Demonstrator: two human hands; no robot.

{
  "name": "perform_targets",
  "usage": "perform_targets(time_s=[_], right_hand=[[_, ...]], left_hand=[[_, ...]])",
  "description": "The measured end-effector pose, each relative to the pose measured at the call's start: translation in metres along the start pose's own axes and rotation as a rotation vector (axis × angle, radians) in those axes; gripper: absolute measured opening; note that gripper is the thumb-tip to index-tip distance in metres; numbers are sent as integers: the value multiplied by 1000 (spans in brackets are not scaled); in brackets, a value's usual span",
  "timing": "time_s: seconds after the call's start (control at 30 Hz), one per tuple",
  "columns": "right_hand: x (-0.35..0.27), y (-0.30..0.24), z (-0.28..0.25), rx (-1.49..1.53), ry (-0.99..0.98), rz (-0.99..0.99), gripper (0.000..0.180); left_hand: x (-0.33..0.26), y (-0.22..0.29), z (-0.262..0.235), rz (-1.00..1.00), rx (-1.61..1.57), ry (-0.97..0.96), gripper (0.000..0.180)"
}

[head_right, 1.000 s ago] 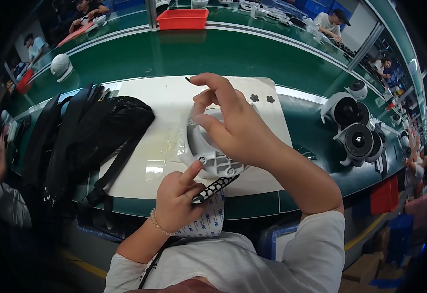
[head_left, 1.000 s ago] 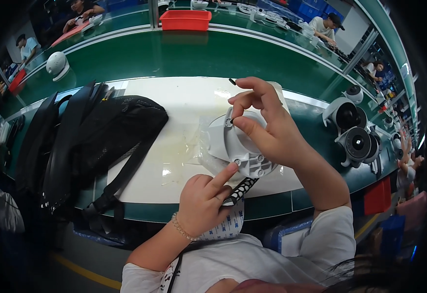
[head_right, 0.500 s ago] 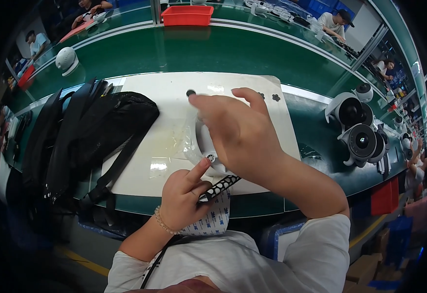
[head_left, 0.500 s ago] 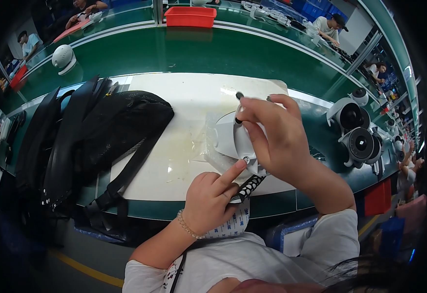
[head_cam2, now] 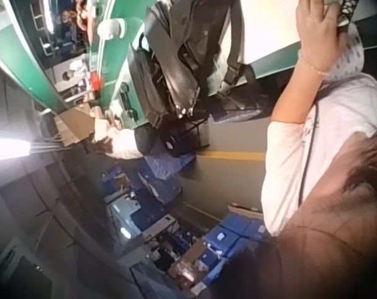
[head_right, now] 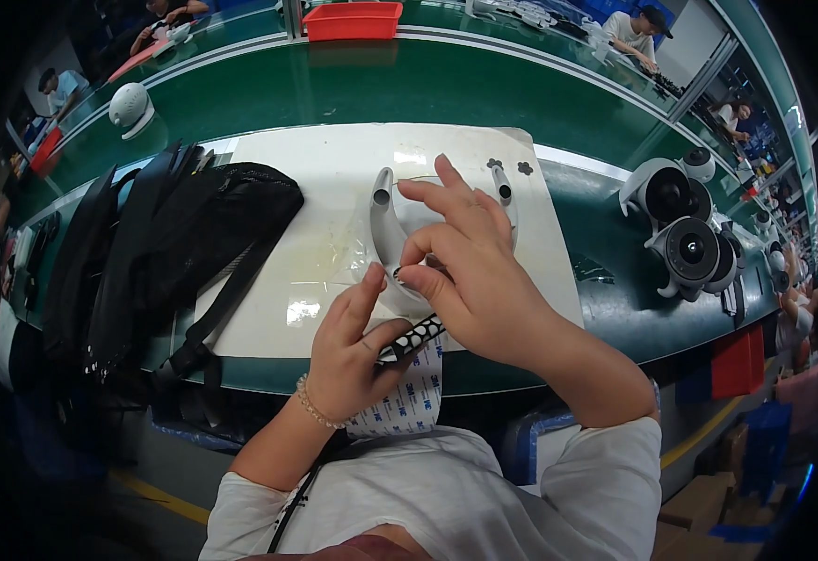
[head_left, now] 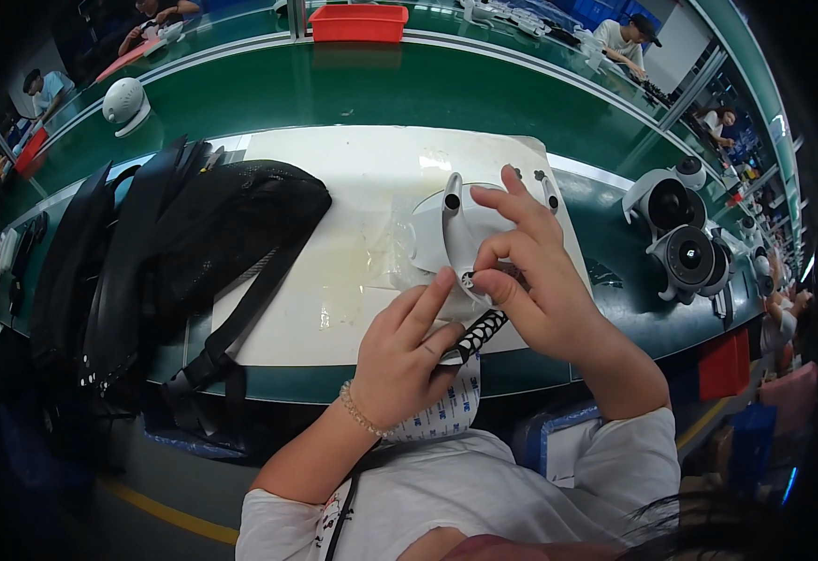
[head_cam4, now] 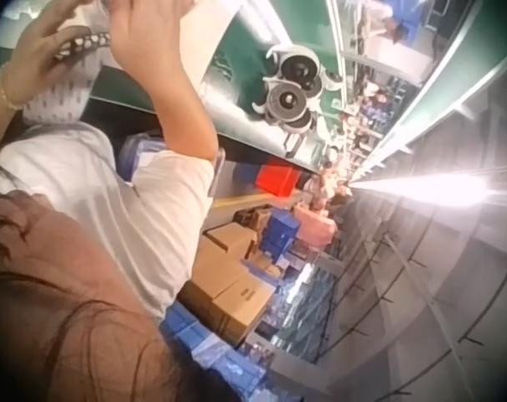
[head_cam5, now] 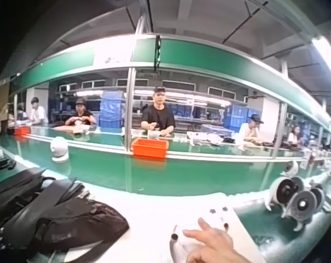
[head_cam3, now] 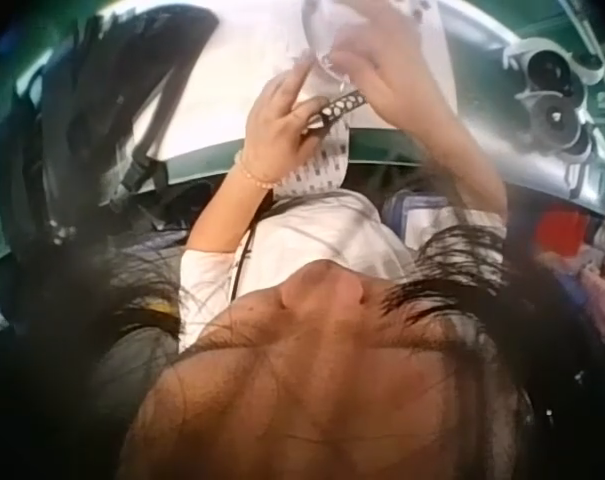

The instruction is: Assembling the base components and rubber feet of security cameras on a production line.

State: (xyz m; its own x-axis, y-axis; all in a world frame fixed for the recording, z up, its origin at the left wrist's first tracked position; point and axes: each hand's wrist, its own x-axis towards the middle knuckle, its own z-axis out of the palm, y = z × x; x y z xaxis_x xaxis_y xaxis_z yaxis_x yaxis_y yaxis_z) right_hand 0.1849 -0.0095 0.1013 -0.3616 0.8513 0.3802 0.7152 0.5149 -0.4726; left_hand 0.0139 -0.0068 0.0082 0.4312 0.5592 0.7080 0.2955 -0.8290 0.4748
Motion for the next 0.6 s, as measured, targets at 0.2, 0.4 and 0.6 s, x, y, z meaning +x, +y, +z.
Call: perform_targets(time_s=[0.2, 0.4, 0.6], right_hand=[[0, 2, 2, -3, -53, -8, 7], [-6, 0, 10, -53, 78, -50, 6], [2, 1, 4, 7, -16, 64, 11]], left_hand=[[-3, -4, 3, -8, -14, -3, 35], [-4, -6, 2, 5, -8, -41, 25], [-6, -8, 5, -13, -21, -61, 25]])
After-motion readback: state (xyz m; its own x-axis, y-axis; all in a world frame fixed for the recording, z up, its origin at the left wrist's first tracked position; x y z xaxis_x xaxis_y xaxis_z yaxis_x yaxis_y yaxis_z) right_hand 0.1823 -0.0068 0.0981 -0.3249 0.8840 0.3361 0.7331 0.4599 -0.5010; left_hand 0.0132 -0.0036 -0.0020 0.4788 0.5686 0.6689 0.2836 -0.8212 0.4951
